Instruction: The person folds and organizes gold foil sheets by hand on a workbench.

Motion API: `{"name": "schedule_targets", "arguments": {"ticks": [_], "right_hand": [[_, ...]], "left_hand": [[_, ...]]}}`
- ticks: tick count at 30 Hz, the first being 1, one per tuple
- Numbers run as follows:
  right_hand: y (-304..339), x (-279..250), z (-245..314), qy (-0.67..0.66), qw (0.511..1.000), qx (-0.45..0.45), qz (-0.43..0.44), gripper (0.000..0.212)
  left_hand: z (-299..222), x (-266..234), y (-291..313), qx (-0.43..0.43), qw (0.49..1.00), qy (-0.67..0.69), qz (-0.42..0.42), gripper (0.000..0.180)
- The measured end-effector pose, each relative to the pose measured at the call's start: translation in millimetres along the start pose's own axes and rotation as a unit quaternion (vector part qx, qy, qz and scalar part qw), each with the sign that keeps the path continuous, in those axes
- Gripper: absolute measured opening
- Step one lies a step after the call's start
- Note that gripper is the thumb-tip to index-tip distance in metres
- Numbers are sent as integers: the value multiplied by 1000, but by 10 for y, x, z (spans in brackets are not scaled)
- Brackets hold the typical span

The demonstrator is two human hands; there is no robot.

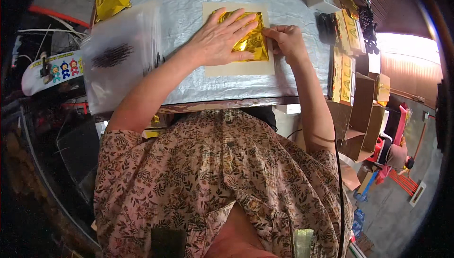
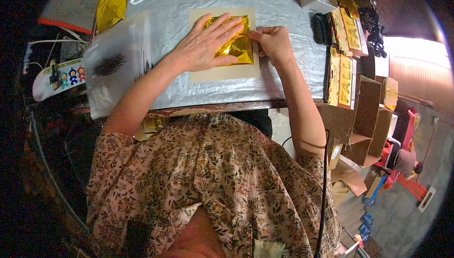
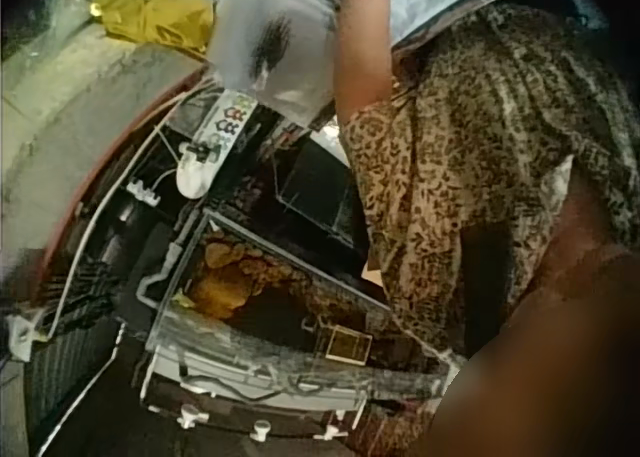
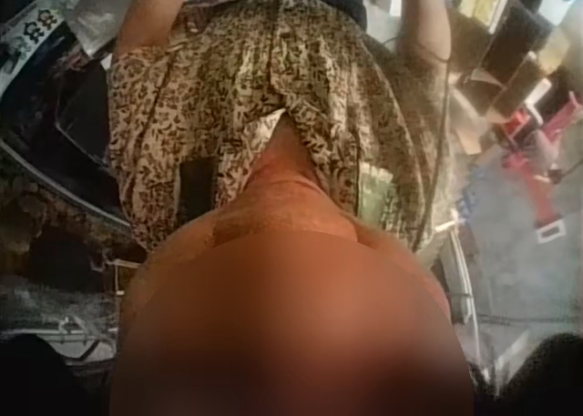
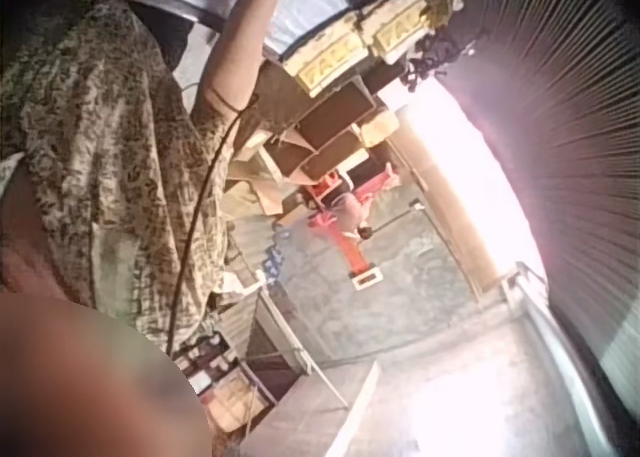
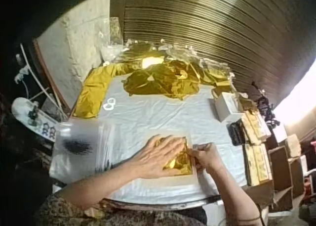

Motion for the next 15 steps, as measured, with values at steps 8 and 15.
{"name": "schedule_targets", "arguments": {"ticks": [8,15], "right_hand": [[124,16,-41,-37,996,7,76,22],[99,-1,-154,-77,994,-6,82,18]], "left_hand": [[-3,-39,-15,4,1000,-9,4,86],[195,-131,-165,-56,981,185,-18,70]]}}
Point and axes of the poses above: each hand's wrist, its own y-axis away from the middle knuckle, its own x-axis out of the palm, z = x × y, the point moved 9 cm from there along -y, towards the middle knuckle, and after that the axes turned 11 degrees about -y, right-handed, at the moved point
